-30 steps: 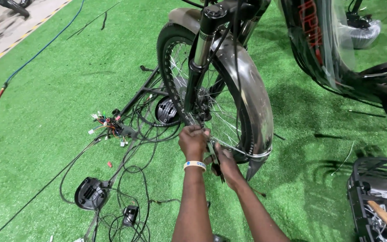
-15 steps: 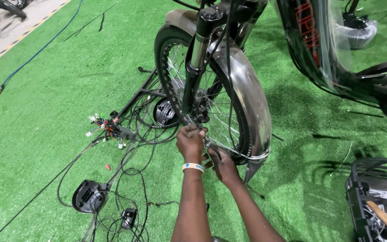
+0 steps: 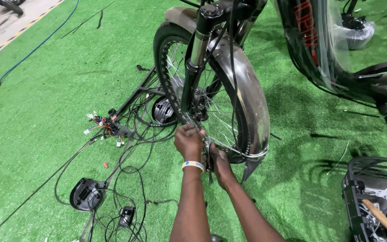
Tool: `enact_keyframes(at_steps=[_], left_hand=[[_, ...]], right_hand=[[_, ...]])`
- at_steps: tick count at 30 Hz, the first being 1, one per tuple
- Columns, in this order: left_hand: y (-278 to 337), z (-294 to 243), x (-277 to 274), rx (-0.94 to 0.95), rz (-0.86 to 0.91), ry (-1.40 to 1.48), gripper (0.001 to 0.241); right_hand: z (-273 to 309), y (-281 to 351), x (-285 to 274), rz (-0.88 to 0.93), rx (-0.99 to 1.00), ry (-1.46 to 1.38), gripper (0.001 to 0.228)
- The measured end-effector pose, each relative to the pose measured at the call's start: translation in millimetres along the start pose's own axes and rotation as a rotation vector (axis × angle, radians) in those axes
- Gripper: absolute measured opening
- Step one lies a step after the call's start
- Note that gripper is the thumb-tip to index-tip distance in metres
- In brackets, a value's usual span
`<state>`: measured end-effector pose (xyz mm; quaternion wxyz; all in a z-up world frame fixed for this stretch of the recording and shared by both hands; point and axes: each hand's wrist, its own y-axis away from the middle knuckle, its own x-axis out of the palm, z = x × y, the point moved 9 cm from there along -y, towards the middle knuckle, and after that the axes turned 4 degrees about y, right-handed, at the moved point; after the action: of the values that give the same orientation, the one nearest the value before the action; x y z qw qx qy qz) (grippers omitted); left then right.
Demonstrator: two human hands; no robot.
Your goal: The person assembles an electric bicycle by tightening the seat post, attaching the rear rack, and securing the front wheel. They use a wrench to tighten bolts on the seat and rack, then work on the front wheel axle and handlebar area.
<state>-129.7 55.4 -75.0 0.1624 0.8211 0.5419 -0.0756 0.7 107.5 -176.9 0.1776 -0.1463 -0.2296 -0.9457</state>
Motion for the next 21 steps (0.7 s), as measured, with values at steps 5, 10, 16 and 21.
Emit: enact_keyframes(at_steps=[5,10,16,21], left_hand=[[-21,20,22,-0.016,0.033,0.2,0.033],[-8,1,13,0.026,0.033,0.148,0.032],[2,-9,9,0.0,0.057,0.21,0.03],[-5,-3,5,0.022,0.005,0.119,0.028]], right_hand=[[48,23,8,0.05,-0.224,0.261,0.033],[47,13,18,0.109,-0.297,0.31,0.028],[29,8,17,0.176,-0.129,0.074,0.037],[38,10,13,-0.007,-0.213,0.182,0.029]])
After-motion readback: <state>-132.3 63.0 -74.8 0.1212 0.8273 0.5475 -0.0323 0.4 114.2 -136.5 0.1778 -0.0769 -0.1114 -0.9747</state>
